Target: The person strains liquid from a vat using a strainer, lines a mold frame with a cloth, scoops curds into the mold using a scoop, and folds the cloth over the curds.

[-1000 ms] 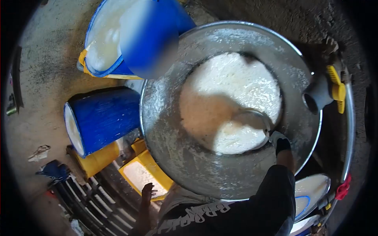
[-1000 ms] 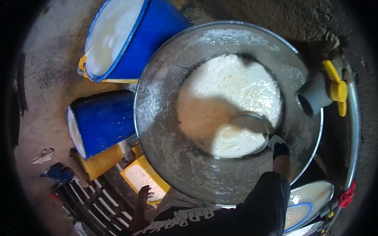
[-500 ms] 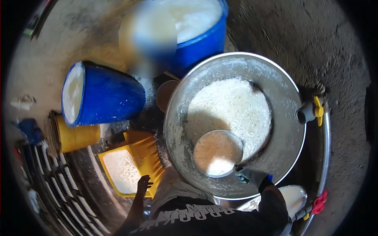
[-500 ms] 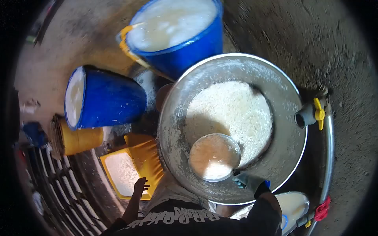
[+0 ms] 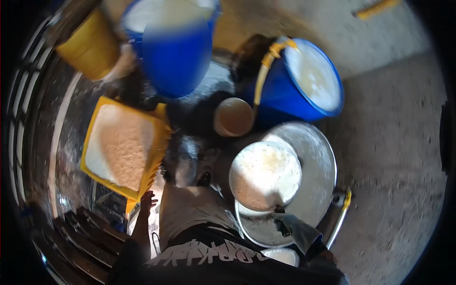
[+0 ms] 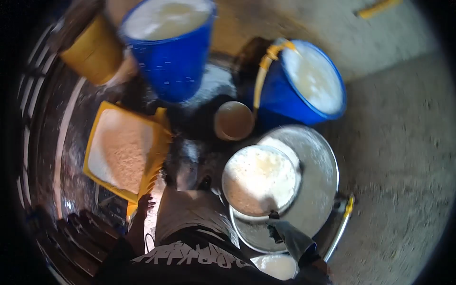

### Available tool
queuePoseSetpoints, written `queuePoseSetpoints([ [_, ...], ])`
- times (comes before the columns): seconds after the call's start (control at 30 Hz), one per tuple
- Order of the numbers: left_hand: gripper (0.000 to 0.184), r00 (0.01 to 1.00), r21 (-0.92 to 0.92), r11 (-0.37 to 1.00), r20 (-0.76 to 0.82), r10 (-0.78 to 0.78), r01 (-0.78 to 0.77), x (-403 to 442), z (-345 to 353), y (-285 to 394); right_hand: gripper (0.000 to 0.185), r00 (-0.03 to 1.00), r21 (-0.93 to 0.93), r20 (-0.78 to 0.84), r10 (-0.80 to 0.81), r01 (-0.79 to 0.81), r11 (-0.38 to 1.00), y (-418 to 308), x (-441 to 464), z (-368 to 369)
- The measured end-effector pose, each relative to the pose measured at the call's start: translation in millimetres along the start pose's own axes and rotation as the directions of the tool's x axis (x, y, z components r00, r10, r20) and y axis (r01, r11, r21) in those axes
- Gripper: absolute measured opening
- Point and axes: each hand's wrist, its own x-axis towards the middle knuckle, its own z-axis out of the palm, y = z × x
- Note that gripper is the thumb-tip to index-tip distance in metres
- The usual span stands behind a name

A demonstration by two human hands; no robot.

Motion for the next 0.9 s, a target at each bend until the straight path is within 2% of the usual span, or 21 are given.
queuePoseSetpoints([
  [0.03,0.036,0.994,-0.228,0.972,0.1,-0.033,0.055,-0.1,-25.0,-11.5,0.022,0.998,-0.103,0.032,0.056,-0.053,0.993,-13.2,-22.5,23.7],
  [0.07,0.033,0.999,-0.125,0.992,-0.03,-0.029,0.025,-1.5,-39.9,-27.2,0.023,0.991,-0.22,0.058,0.117,-0.102,0.97,-29.8,-38.9,49.9],
  [0.13,0.031,0.983,-0.188,0.978,-0.139,-0.119,0.092,-7.3,-72.7,-44.5,0.02,0.994,-0.176,0.106,-0.022,0.04,0.984,-22.5,20.3,74.4],
  [0.2,0.034,0.973,-0.247,0.964,-0.178,-0.146,0.099,-16.0,-109.5,-59.8,0.018,0.89,-0.096,0.43,0.15,-0.12,0.988,-45.7,16.8,126.3],
  [0.23,0.031,0.972,-0.336,0.939,-0.186,-0.146,0.076,-20.6,-128.1,-68.1,0.018,0.882,-0.162,0.439,0.171,-0.11,0.981,-50.3,24.0,158.8],
  [0.27,0.03,0.948,-0.355,0.926,-0.231,-0.218,0.126,-26.7,-140.0,-63.3,0.018,0.898,-0.173,0.441,0.004,0.081,0.982,-51.3,29.0,191.4],
  [0.33,0.032,0.926,-0.359,0.924,-0.287,-0.244,0.132,-34.1,-165.3,-60.6,0.019,0.881,-0.257,0.472,-0.007,0.145,0.956,-63.0,41.1,266.0],
  [0.37,0.033,0.925,-0.373,0.921,-0.3,-0.234,0.112,-36.7,-176.0,-59.5,0.019,0.866,-0.338,0.476,0.156,0.016,0.941,-74.3,50.7,306.9],
  [0.4,0.034,0.912,-0.405,0.907,-0.317,-0.26,0.118,-34.7,-184.5,-58.8,0.022,0.78,-0.328,0.59,0.209,-0.005,0.945,-77.4,66.3,341.4],
  [0.6,0.034,0.903,-0.441,0.894,-0.347,-0.253,0.08,-36.8,-203.5,-38.2,0.024,0.7,-0.43,0.667,0.255,0.083,0.899,-99.3,116.5,517.5],
  [0.67,0.033,0.934,-0.47,0.882,-0.323,-0.154,-0.017,-36.6,-205.3,-48.6,0.025,0.685,-0.43,0.687,0.241,0.116,0.896,-106.1,133.3,567.4],
  [0.7,0.033,0.932,-0.462,0.887,-0.325,-0.16,-0.008,-39.6,-202.7,-43.1,0.025,0.677,-0.426,0.699,0.232,0.134,0.895,-109.7,138.3,591.2],
  [0.73,0.035,0.918,-0.451,0.89,-0.322,-0.231,0.066,-41.3,-200.5,-37.8,0.026,0.673,-0.419,0.708,0.214,0.156,0.894,-114.2,141.6,612.4],
  [0.8,0.036,0.916,-0.438,0.896,-0.324,-0.236,0.076,-49.7,-194.6,-31.8,0.027,0.677,-0.397,0.718,0.159,0.211,0.893,-121.4,147.1,642.8],
  [0.87,0.039,0.917,-0.425,0.901,-0.316,-0.242,0.091,-55.6,-189.5,-31.3,0.028,0.724,-0.401,0.687,0.065,0.302,0.865,-126.5,150.0,658.5],
  [0.9,0.04,0.92,-0.416,0.905,-0.315,-0.233,0.087,-58.1,-187.0,-34.8,0.025,0.76,-0.429,0.649,-0.034,0.402,0.809,-131.4,154.0,662.2],
])
